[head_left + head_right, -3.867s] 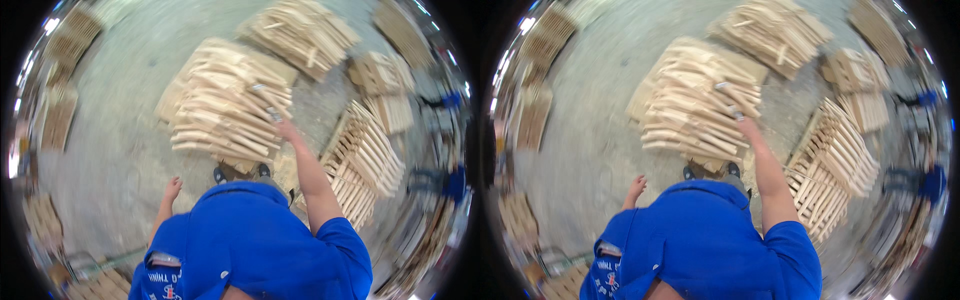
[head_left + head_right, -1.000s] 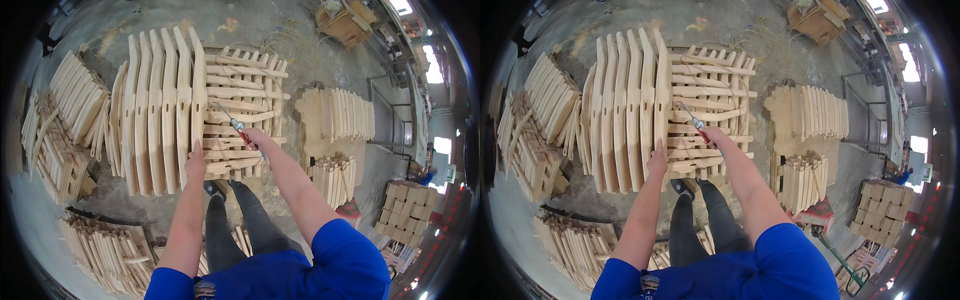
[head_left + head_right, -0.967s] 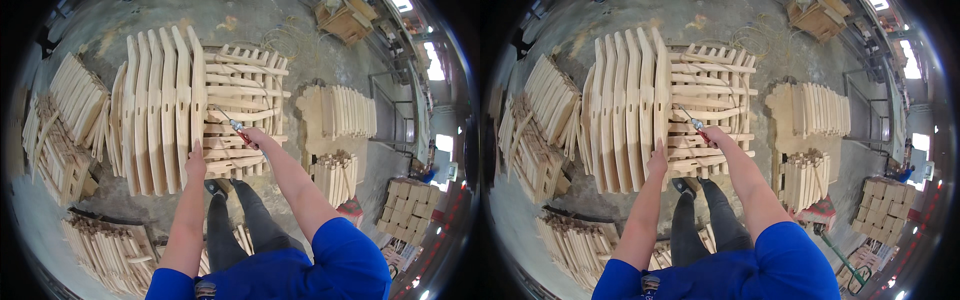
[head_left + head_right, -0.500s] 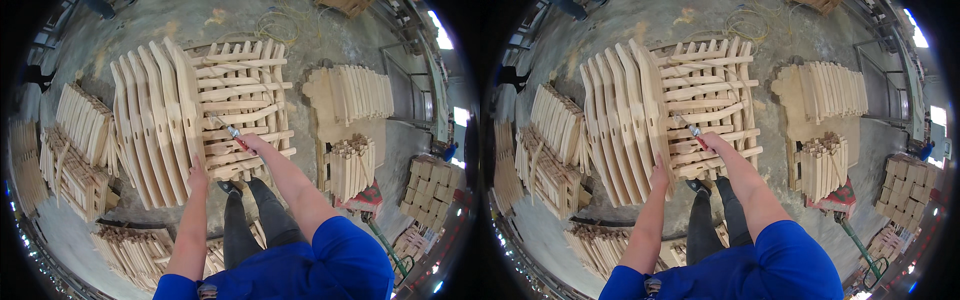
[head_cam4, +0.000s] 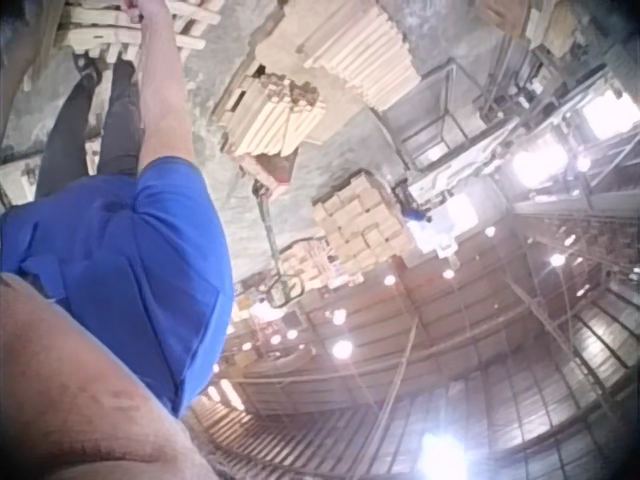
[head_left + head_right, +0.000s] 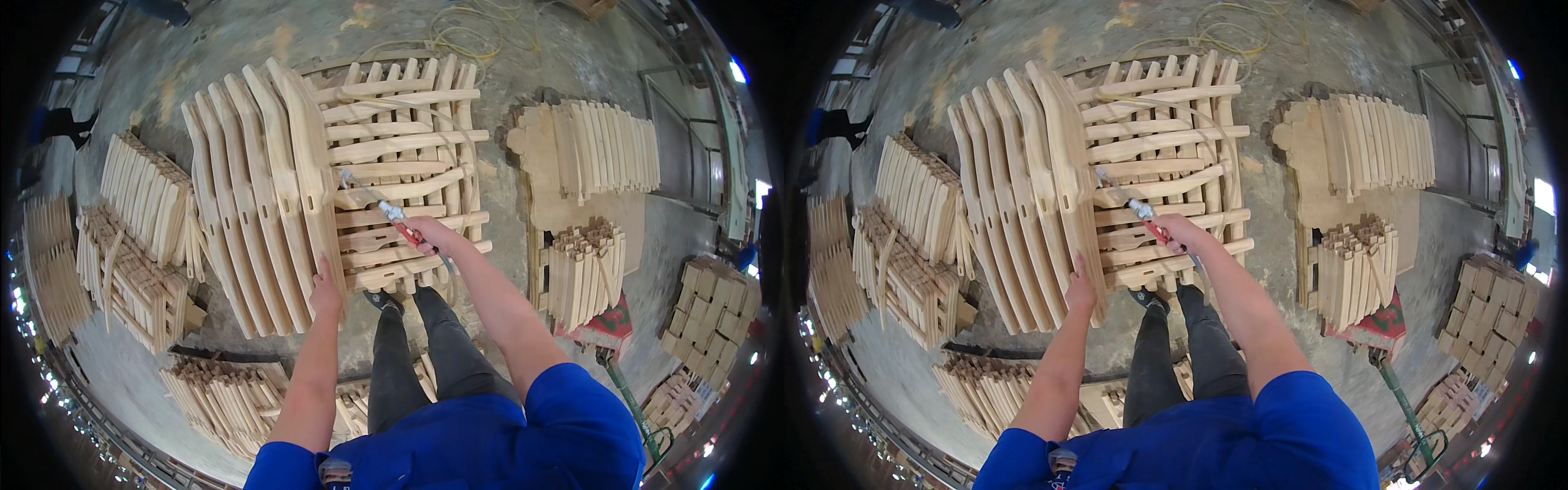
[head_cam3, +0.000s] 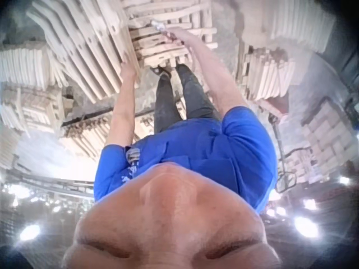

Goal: The person picks up curved wooden pieces from a pile and stacks them on a pallet. They use a red-handled tool to adjust the alignment of the pieces while stacking them in neat rows.

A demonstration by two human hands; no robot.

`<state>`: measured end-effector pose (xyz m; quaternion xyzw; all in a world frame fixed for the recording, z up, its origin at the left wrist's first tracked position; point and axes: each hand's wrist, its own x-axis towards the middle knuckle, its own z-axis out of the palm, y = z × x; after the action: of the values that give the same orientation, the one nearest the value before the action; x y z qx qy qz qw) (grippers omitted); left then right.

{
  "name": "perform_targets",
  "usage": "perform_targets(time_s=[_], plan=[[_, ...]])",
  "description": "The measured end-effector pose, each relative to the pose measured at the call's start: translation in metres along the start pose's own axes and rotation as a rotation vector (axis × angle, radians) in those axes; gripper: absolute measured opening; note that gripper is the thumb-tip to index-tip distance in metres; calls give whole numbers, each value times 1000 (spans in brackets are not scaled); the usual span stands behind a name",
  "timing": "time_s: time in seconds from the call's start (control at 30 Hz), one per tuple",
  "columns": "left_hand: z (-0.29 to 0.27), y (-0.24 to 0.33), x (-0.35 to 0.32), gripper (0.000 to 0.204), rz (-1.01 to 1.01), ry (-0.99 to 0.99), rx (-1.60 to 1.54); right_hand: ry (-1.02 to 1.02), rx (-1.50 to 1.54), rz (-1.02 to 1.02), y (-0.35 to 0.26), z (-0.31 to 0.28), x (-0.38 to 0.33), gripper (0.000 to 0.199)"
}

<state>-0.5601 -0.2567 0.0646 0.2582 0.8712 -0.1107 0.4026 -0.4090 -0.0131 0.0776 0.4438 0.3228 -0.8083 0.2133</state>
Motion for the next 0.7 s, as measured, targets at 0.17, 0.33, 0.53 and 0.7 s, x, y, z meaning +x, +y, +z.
perform_targets(time_s=[0.17, 0.33, 0.53, 0.7], plan=[[-2, 3, 0, 86, 3, -24, 8, 18, 80, 4, -3, -9, -32, 29], [3, -2, 2, 84, 18, 18, 29, -28, 47, -2, 2, -12, -41, 23], [0, 0, 0, 83, 21, 8, 37, 18, -37, -5, 3, -15, -43, 25], [3, -2, 0, 84, 4, 42, 78, 38, -4, -34, -1, -11, -43, 27]])
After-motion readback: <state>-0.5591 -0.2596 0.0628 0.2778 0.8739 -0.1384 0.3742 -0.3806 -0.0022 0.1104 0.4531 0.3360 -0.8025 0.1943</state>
